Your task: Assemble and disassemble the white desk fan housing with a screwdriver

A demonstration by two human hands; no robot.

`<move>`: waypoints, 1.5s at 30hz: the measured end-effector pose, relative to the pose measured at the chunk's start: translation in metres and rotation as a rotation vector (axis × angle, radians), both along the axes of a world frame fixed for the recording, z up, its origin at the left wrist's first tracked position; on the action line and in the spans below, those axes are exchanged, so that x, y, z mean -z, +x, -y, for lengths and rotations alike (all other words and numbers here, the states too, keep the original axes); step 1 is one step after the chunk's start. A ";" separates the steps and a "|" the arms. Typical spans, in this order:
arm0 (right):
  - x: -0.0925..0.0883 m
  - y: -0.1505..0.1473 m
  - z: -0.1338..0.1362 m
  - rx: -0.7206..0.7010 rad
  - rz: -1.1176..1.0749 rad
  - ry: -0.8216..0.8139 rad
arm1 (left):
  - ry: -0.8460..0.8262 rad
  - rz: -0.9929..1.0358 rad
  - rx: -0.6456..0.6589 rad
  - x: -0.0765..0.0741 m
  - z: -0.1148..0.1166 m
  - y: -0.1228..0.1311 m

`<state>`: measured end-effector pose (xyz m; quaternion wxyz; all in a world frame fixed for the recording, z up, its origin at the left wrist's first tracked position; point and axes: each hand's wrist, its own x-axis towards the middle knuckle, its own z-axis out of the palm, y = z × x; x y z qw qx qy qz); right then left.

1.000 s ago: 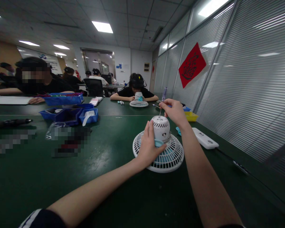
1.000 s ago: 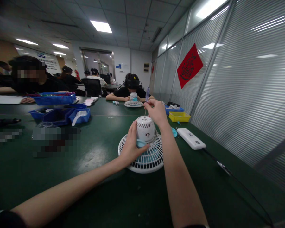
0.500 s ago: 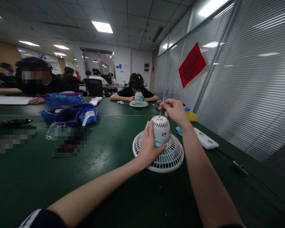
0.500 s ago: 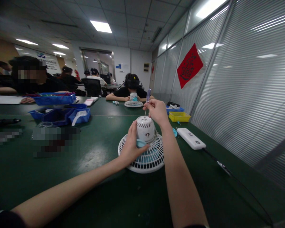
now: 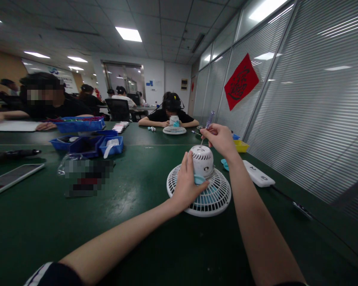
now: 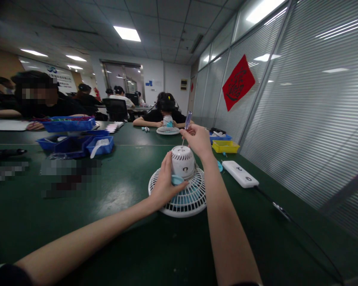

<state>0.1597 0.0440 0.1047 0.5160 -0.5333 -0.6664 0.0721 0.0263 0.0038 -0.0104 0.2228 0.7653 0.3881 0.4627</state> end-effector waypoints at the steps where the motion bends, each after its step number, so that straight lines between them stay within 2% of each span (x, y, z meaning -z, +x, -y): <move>1: 0.000 0.000 0.000 0.000 -0.013 -0.007 | -0.001 0.001 0.000 0.000 0.000 0.000; 16: 0.001 0.000 -0.002 -0.008 -0.033 -0.011 | 0.020 0.006 0.002 0.001 -0.001 0.000; 29: 0.002 -0.001 -0.003 -0.107 -0.017 -0.002 | -0.002 -0.014 0.002 -0.002 0.001 -0.001; 41: 0.000 -0.001 0.000 -0.011 0.097 0.017 | 0.011 0.025 0.013 0.002 -0.001 0.000; 45: 0.001 0.000 0.000 -0.027 0.052 0.010 | 0.016 0.008 0.005 0.002 -0.001 0.001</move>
